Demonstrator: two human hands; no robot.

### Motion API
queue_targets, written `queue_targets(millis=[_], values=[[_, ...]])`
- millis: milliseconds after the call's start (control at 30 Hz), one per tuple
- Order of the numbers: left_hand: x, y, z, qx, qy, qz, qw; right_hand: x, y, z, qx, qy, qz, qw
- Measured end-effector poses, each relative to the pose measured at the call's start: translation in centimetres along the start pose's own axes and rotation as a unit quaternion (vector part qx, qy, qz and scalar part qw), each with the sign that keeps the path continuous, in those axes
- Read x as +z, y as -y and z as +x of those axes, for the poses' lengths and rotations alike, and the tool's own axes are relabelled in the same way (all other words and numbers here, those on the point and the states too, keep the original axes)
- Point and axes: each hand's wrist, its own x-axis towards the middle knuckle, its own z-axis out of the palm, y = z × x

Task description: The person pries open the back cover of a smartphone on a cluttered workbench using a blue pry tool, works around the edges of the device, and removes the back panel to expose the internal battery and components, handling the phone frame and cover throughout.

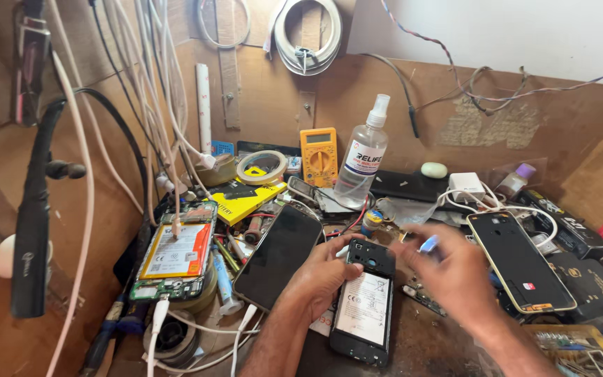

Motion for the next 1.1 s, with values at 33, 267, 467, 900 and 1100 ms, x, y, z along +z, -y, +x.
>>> queue_targets(millis=[33,267,467,900,1100], values=[[0.0,-0.1,-0.1,-0.004,-0.001,0.002,1.000,-0.4,-0.4,0.6,0.081,-0.020,0.065,0.994],[0.2,-1.0,-0.8,-0.048,0.005,-0.022,0.999,-2.7,-2.5,3.7,0.291,0.014,0.359,0.887],[0.2,-1.4,-1.4,-0.045,0.026,-0.049,0.997,-0.5,-0.6,3.5,0.241,-0.041,0.352,0.904],[0.3,-0.7,-1.1,-0.065,-0.050,-0.051,0.995,1.7,3.6,3.3,-0.004,-0.127,0.288,0.949],[0.1,-0.7,-1.3,-0.027,0.031,-0.060,0.997,3.1,5.1,3.0,-0.029,-0.104,0.318,0.942]])
